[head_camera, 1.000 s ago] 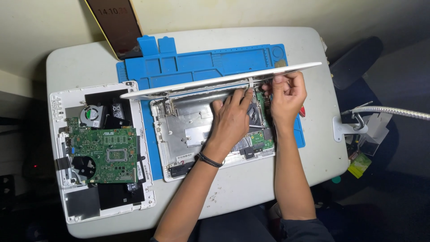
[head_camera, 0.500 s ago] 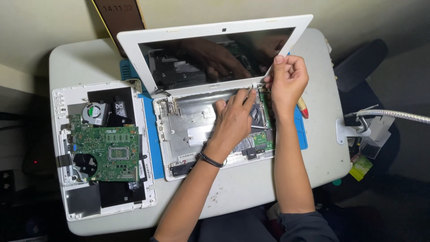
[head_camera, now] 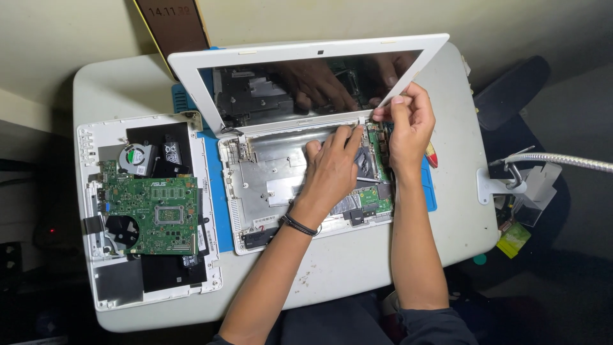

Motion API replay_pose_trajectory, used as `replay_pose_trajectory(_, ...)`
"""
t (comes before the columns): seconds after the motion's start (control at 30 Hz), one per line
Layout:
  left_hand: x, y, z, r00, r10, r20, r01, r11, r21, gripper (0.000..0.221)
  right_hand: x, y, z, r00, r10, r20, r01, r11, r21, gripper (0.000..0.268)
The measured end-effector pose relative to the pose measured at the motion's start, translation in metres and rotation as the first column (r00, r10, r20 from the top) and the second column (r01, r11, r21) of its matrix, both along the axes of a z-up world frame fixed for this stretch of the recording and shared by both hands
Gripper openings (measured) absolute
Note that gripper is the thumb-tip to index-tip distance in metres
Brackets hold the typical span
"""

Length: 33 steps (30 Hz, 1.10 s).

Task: Opening a laptop casing and manipulating internal components and connectors.

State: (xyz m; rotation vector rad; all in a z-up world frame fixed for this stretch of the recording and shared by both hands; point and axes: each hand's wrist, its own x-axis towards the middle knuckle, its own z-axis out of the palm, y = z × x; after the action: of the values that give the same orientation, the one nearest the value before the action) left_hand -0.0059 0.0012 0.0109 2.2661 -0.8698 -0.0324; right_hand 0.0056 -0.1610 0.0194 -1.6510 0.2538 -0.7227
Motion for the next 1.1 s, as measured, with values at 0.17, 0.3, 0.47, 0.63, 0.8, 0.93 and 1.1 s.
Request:
replay_pose_trajectory(0.17,-0.001,-0.002,0.002,0.998,0.003,0.061,-0.005,0.999,0.042,0.067,-0.016,0.012,0.001,0.999,-0.021,-0.027,0.018,0.994,-0.105,0.027)
replay_pose_trajectory(0.3,-0.002,-0.007,0.002,0.996,0.041,0.077,-0.045,0.998,0.046,0.066,-0.020,0.006,-0.001,0.987,-0.060,-0.150,0.008,0.945,-0.327,0.010)
replay_pose_trajectory(0.47,-0.003,-0.010,0.005,0.995,0.076,0.072,-0.080,0.995,0.063,0.064,-0.027,0.013,0.016,0.979,-0.039,-0.200,-0.048,0.909,-0.413,0.018)
replay_pose_trajectory(0.63,-0.003,-0.009,0.006,0.995,0.067,0.076,-0.072,0.995,0.067,0.063,-0.029,0.014,0.019,0.976,-0.038,-0.215,-0.057,0.906,-0.419,0.020)
replay_pose_trajectory(0.8,-0.002,-0.010,0.007,0.995,0.070,0.071,-0.075,0.995,0.068,0.060,-0.029,0.018,0.020,0.967,-0.048,-0.251,-0.074,0.888,-0.453,0.020)
replay_pose_trajectory(0.93,0.001,-0.006,0.002,0.997,0.070,-0.013,-0.070,0.997,-0.029,0.060,-0.026,0.014,0.018,0.967,-0.047,-0.251,-0.069,0.898,-0.435,0.019)
replay_pose_trajectory(1.1,0.002,-0.007,0.002,0.998,0.060,-0.007,-0.060,0.998,0.003,0.060,-0.026,0.010,0.013,0.956,-0.006,-0.293,-0.111,0.917,-0.382,0.018)
